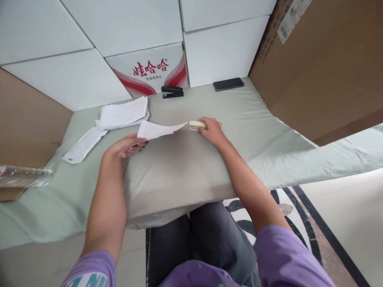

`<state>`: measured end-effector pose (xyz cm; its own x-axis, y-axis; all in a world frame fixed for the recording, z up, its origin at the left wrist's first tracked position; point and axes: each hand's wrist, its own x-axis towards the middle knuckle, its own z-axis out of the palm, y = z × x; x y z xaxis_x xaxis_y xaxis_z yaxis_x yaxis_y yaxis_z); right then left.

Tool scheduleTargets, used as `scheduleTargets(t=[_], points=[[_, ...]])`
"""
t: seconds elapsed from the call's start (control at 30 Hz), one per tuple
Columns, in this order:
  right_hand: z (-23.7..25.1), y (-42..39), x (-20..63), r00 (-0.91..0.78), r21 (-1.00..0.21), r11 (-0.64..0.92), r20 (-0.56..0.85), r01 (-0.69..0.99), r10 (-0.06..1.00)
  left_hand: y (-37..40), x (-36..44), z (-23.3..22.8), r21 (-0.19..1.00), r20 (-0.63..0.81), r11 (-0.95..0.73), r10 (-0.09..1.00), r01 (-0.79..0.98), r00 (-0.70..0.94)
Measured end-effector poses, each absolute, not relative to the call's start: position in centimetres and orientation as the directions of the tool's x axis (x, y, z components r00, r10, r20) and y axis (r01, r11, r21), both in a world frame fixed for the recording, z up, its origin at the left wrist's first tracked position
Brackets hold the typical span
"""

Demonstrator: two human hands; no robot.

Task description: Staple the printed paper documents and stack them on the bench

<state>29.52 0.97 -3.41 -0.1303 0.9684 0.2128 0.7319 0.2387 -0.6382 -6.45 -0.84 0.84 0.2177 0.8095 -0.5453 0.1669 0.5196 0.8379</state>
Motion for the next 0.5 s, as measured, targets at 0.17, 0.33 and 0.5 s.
scheduleTargets(t=[0.17, 0.33, 0.5], points=[[-3.7, 1.1, 29.5, -0.123, -0.628, 0.242, 0.227, 0.739, 0.966, -1.5, -5.2, 1.4, 0.842, -0.515, 0.462, 0.843, 0.279, 0.158], [-3.7, 1.2, 29.6, -0.138, -0.602, 0.234, 0.201, 0.764, 0.970, -1.6, -5.3, 1.3, 0.853, -0.477, 0.413, 0.864, 0.318, 0.159], [-3.6, 1.2, 29.6, -0.163, -0.582, 0.239, 0.181, 0.777, 0.970, -1.4, -5.5, 0.7, 0.873, -0.426, 0.362, 0.892, 0.326, 0.150]])
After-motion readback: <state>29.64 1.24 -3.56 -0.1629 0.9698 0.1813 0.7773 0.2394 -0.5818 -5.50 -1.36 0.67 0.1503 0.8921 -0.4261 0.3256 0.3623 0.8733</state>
